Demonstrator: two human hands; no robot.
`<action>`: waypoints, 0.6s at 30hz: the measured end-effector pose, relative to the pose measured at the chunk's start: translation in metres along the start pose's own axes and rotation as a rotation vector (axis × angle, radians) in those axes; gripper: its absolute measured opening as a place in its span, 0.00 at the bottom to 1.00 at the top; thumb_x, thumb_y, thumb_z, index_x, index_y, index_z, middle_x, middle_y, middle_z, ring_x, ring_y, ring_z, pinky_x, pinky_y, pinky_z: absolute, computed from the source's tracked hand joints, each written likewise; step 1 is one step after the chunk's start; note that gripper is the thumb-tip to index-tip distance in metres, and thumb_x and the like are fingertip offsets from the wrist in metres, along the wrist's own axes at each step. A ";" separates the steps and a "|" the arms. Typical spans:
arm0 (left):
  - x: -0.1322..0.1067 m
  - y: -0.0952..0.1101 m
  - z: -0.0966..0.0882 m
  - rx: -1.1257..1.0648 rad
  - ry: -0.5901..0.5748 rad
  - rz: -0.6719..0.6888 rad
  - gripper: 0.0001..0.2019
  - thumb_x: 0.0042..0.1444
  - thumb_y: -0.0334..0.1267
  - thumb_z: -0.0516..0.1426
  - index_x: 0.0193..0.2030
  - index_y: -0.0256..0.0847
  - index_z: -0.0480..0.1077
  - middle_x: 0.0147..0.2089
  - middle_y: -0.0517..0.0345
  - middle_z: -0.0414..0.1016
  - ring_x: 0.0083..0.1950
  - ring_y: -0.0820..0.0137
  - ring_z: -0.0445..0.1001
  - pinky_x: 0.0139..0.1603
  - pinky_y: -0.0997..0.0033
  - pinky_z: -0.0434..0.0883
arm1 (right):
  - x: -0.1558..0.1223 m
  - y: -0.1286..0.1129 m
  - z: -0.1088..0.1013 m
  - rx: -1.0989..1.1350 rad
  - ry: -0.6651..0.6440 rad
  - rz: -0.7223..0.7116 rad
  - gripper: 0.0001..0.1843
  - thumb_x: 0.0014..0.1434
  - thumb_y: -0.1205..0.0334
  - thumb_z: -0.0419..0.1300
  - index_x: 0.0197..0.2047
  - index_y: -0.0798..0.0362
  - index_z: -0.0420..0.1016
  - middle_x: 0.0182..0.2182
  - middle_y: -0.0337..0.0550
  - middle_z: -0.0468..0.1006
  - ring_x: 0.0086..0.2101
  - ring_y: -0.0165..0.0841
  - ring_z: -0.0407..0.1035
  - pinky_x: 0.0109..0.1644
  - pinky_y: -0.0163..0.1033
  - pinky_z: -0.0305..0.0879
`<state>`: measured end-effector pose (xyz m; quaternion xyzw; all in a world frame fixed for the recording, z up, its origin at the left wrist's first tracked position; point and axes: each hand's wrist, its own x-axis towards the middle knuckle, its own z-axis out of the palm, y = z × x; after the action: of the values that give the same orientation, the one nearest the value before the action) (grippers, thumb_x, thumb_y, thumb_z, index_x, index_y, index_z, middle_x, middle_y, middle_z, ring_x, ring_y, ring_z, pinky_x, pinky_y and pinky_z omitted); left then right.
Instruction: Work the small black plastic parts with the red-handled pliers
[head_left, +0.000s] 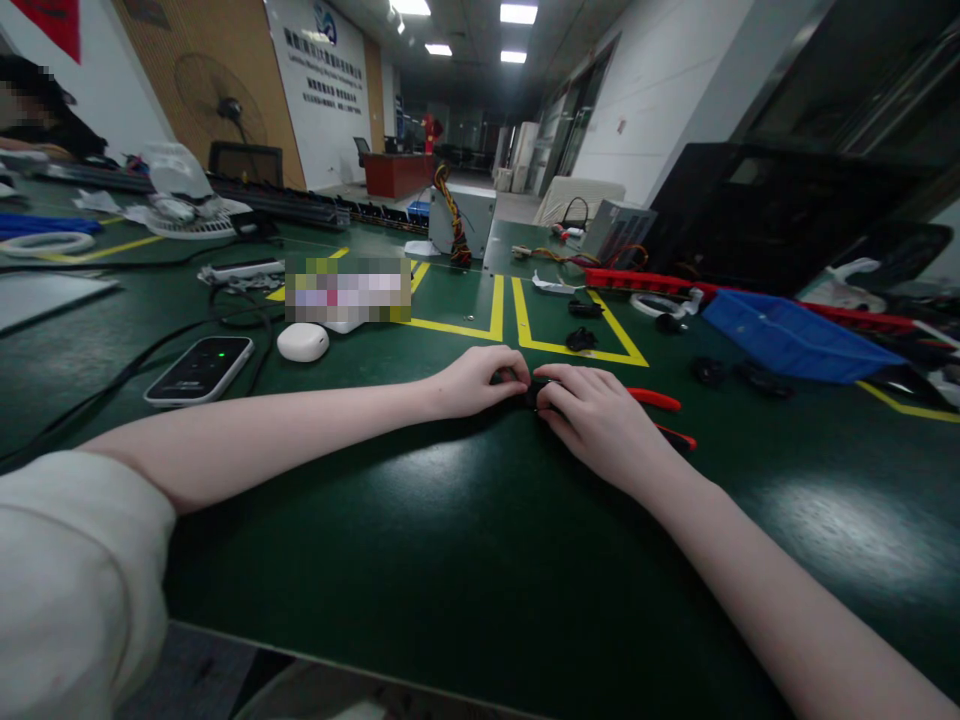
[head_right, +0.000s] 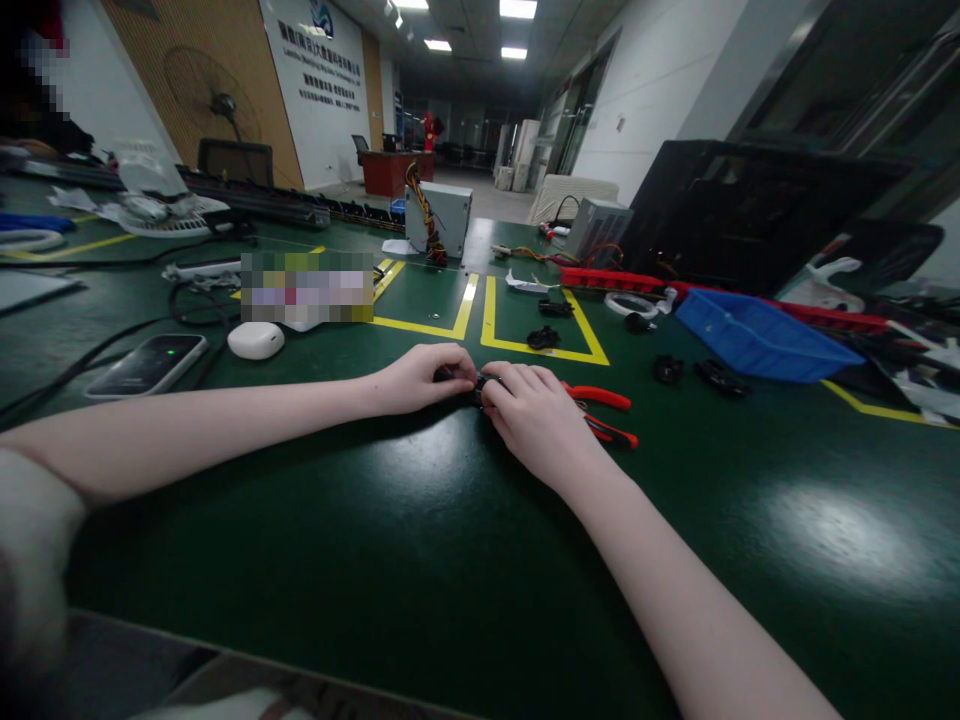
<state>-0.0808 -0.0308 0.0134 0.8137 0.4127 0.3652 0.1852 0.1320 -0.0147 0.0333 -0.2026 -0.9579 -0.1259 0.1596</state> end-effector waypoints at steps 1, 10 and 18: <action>0.000 0.000 0.000 0.008 0.000 0.007 0.02 0.58 0.30 0.58 0.37 0.35 0.72 0.37 0.56 0.74 0.38 0.71 0.73 0.41 0.71 0.70 | 0.001 -0.001 0.000 -0.020 0.002 -0.018 0.07 0.61 0.69 0.52 0.39 0.54 0.71 0.50 0.53 0.73 0.48 0.44 0.68 0.52 0.51 0.63; -0.001 0.002 0.001 0.067 -0.029 0.074 0.01 0.59 0.29 0.56 0.37 0.35 0.70 0.39 0.54 0.71 0.40 0.69 0.71 0.43 0.69 0.70 | -0.004 0.002 0.000 0.224 0.171 0.139 0.03 0.61 0.67 0.54 0.36 0.51 0.67 0.35 0.44 0.75 0.39 0.39 0.70 0.48 0.47 0.64; -0.011 0.016 -0.005 0.035 -0.111 0.097 0.07 0.58 0.33 0.60 0.42 0.36 0.68 0.49 0.49 0.69 0.48 0.66 0.71 0.49 0.66 0.70 | -0.012 0.006 -0.004 0.522 0.162 0.334 0.12 0.62 0.65 0.51 0.46 0.50 0.73 0.39 0.45 0.77 0.40 0.39 0.72 0.44 0.47 0.68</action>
<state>-0.0808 -0.0492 0.0215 0.8549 0.3680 0.3208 0.1757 0.1455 -0.0151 0.0336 -0.2984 -0.8956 0.1364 0.3003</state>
